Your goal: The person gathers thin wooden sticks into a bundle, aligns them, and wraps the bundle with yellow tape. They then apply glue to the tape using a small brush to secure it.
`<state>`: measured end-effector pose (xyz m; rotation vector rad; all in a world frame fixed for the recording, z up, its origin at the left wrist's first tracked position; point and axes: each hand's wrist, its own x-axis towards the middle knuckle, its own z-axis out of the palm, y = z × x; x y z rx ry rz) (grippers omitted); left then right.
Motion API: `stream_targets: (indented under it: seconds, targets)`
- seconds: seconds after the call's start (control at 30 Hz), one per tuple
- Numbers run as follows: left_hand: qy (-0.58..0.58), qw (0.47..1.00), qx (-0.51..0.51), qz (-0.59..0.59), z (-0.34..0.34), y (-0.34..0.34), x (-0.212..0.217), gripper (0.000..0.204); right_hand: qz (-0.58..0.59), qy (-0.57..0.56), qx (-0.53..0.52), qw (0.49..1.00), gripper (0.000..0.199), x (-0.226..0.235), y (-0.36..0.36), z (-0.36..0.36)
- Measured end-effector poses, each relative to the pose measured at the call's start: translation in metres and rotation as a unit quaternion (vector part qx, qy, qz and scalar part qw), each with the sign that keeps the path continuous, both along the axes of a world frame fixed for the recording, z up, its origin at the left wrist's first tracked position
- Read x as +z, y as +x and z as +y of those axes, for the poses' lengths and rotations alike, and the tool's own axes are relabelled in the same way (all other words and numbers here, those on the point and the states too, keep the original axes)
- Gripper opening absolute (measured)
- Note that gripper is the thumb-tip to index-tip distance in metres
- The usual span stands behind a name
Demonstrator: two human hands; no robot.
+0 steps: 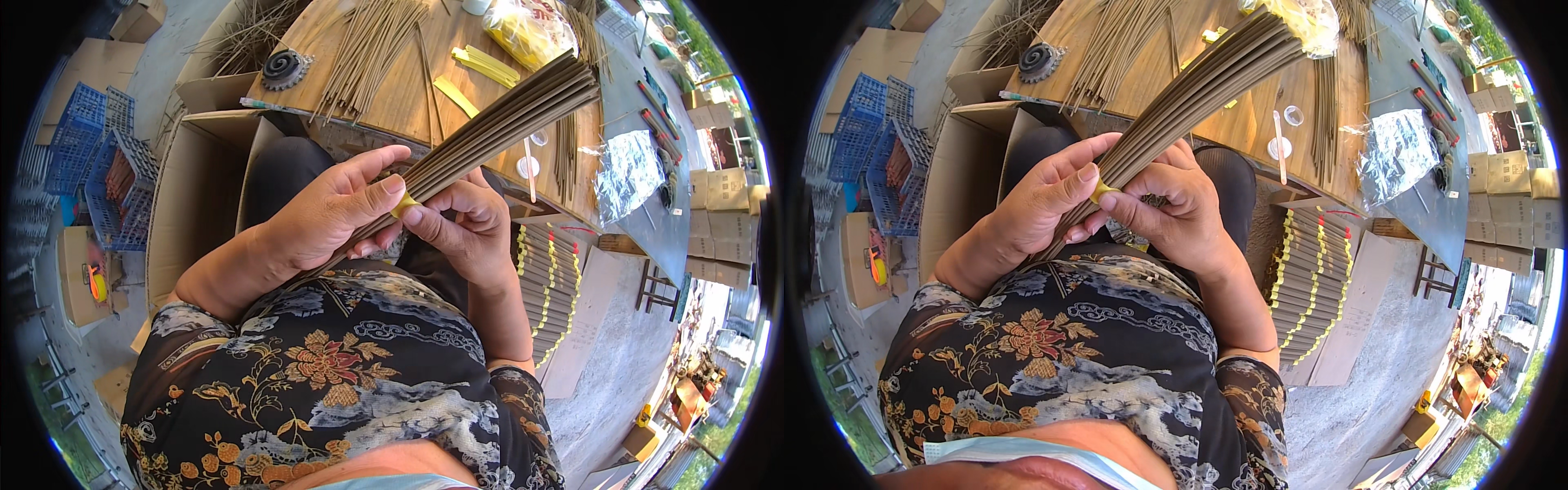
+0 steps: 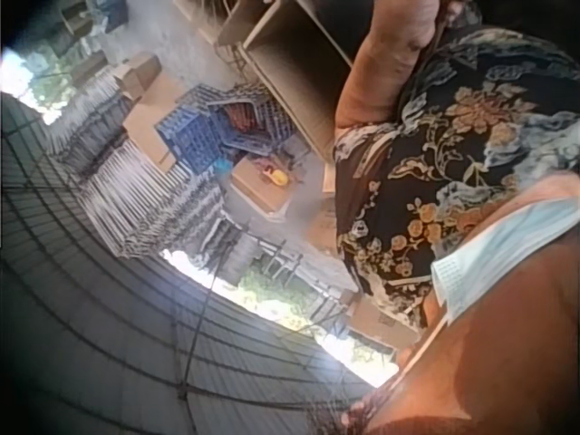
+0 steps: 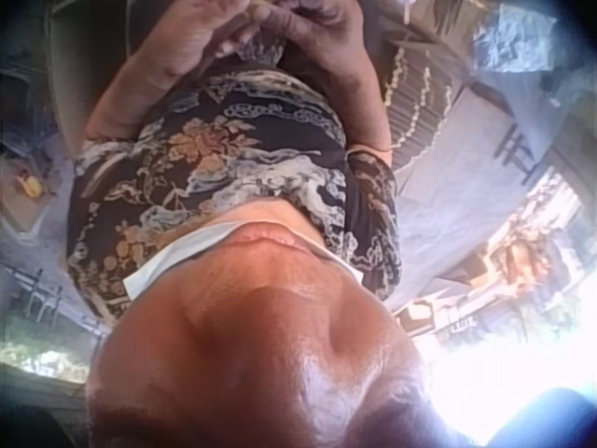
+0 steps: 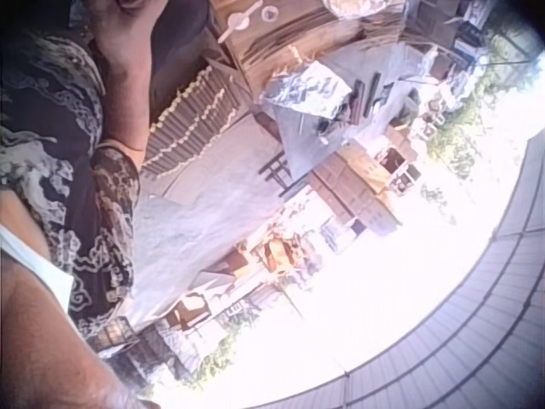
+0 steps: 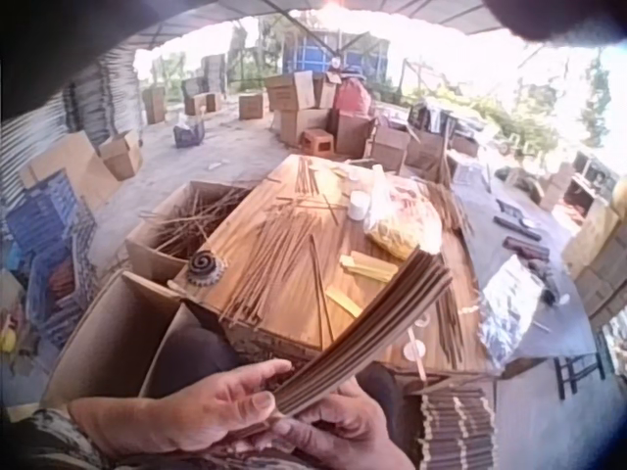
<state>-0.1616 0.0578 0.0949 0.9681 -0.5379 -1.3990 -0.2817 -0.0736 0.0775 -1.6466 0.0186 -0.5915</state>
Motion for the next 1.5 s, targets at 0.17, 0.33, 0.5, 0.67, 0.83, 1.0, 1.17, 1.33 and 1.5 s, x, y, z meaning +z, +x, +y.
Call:
stream_targets:
  seconds: [0.17,0.33,0.5,0.67,0.83,1.0,1.17,1.33,1.5]
  targets:
    - [-0.001,1.0,-0.002,0.002,0.0,0.0,0.0,0.053,0.002,0.038,0.031,0.999,0.007,0.0,0.0,-0.002]
    - [0.006,1.0,0.013,0.011,-0.001,-0.002,0.002,0.047,-0.003,0.044,0.036,0.998,0.007,-0.003,0.001,-0.004]
    - [0.033,0.999,0.033,0.018,0.0,-0.005,0.004,0.033,-0.024,0.018,0.057,0.998,0.008,-0.007,0.002,-0.008]
    - [0.038,0.999,0.023,-0.003,0.001,-0.003,-0.003,0.027,-0.016,0.05,0.054,0.997,0.011,-0.007,0.004,-0.008]
    - [0.009,0.98,0.094,-0.175,0.003,-0.003,0.001,0.03,0.006,-0.111,-0.132,0.985,0.019,-0.001,0.011,-0.005]
    - [-0.056,0.878,0.223,-0.419,-0.007,-0.013,0.002,0.024,0.039,-0.115,-0.207,0.971,0.015,0.007,0.007,0.013]
    - [-0.142,0.764,0.295,-0.555,-0.015,-0.012,-0.019,0.025,-0.005,-0.043,-0.194,0.98,0.011,0.001,0.009,0.024]
    - [-0.153,0.782,0.271,-0.539,-0.015,-0.013,-0.019,0.027,-0.017,0.122,-0.108,0.987,0.012,-0.012,0.009,0.025]
    - [-0.156,0.879,0.205,-0.401,-0.011,-0.017,-0.014,0.032,-0.104,0.295,0.003,0.95,0.012,-0.008,0.012,0.029]
